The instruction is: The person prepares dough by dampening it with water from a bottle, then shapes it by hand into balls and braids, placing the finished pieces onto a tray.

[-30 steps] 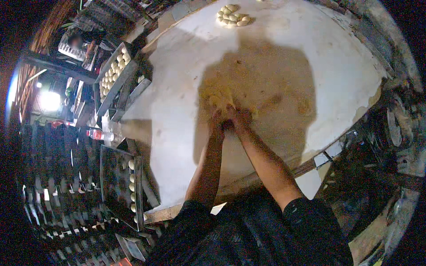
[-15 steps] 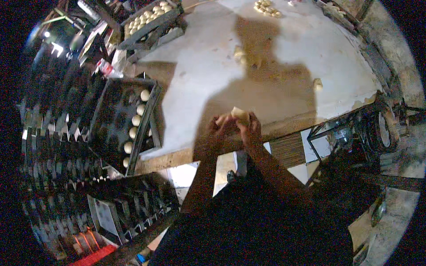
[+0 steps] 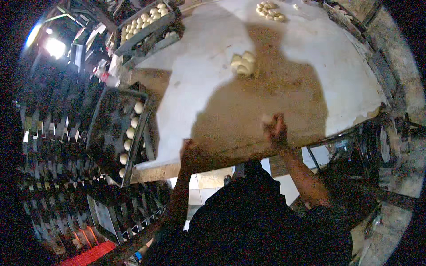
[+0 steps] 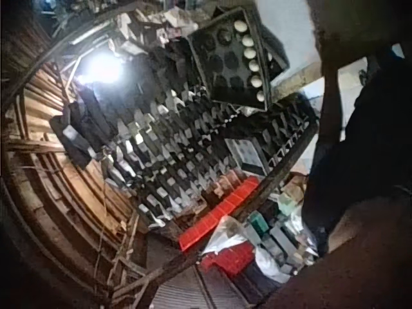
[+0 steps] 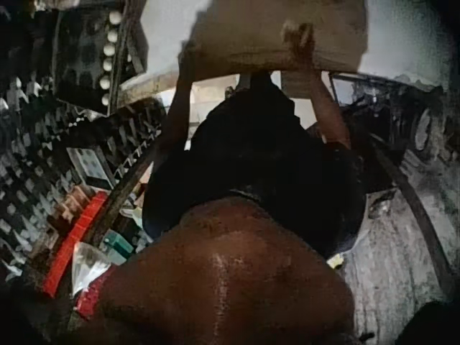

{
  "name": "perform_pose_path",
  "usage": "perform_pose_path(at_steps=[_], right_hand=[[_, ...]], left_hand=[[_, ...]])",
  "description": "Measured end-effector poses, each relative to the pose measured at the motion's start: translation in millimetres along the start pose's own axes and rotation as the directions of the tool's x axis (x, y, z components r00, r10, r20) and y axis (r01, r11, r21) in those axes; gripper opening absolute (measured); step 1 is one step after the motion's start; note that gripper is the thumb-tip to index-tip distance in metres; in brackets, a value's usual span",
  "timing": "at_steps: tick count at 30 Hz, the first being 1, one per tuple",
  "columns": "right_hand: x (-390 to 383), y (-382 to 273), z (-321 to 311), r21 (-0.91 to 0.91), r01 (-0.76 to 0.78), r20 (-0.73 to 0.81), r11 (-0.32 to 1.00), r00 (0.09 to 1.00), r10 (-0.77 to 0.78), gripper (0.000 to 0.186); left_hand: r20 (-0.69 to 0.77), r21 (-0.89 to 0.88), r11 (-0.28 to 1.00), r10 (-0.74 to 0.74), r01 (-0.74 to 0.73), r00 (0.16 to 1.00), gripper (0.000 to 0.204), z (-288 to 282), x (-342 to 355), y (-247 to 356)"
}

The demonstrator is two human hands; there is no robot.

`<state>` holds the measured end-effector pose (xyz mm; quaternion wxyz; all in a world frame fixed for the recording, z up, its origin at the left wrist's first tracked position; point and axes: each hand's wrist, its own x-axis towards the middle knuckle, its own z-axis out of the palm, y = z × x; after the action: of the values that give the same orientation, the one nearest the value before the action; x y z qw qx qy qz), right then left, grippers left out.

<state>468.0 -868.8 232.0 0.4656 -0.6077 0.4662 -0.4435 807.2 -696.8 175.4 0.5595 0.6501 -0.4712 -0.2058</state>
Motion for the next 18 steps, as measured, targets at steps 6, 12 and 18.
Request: perform_pose_path(at_steps=[6, 12, 18], right_hand=[[86.0, 34.7, -35.2, -0.555, 0.762, 0.589, 0.332, 0.643, -0.490, 0.038], [52.0, 30.7, 94.0, -0.506, 0.792, 0.558, 0.341, 0.603, -0.571, 0.023], [81.4, 51.4, -0.9, -0.152, 0.733, 0.832, 0.663, 0.457, -0.314, 0.025]], left_hand=[[0.366, 0.758, 0.453, 0.300, -0.469, 0.881, 0.050, 38.2, 116.6, 75.2], [0.370, 0.830, 0.309, 0.317, -0.464, 0.873, 0.052, 118.7, 50.3, 32.5], [0.524, 0.747, 0.542, -0.124, -0.385, 0.843, 0.035, 95.0, 62.5, 61.5]])
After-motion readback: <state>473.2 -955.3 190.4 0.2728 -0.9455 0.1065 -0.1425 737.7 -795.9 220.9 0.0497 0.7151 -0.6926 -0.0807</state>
